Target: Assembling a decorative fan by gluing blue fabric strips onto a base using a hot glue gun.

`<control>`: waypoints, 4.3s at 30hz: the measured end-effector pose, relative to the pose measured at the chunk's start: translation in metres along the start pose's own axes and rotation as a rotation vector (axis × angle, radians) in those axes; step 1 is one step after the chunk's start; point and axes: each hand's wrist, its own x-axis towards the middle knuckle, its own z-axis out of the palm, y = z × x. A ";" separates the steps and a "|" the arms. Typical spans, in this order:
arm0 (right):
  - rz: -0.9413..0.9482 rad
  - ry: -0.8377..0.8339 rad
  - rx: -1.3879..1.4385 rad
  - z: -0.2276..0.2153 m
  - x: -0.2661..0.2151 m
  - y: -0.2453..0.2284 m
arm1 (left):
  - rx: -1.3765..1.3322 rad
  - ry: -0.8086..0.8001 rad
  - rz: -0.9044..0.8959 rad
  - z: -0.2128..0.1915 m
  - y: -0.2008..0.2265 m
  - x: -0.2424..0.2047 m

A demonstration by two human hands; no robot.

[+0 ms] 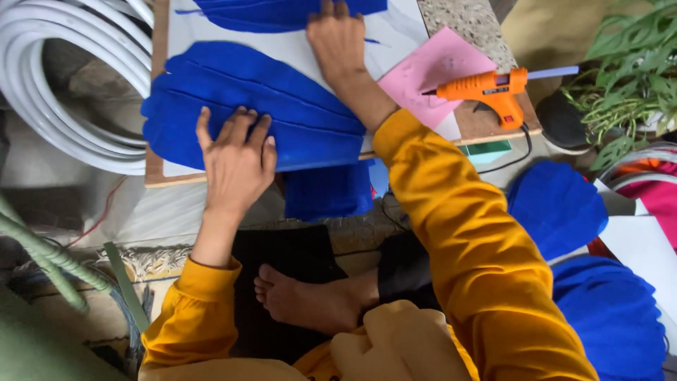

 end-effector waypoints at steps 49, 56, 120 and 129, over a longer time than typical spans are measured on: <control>0.190 -0.168 0.520 -0.147 -0.164 0.209 | 0.124 0.136 -0.105 -0.008 -0.015 -0.025; 0.332 -0.312 0.840 -0.117 -0.170 0.229 | 0.120 0.128 -0.111 -0.010 -0.013 -0.026; -0.046 -0.832 1.385 -0.144 0.011 -0.034 | -0.206 0.147 -0.336 0.000 -0.011 -0.038; -0.133 -0.777 1.297 -0.149 0.009 -0.037 | -0.230 0.157 -0.321 0.001 -0.013 -0.040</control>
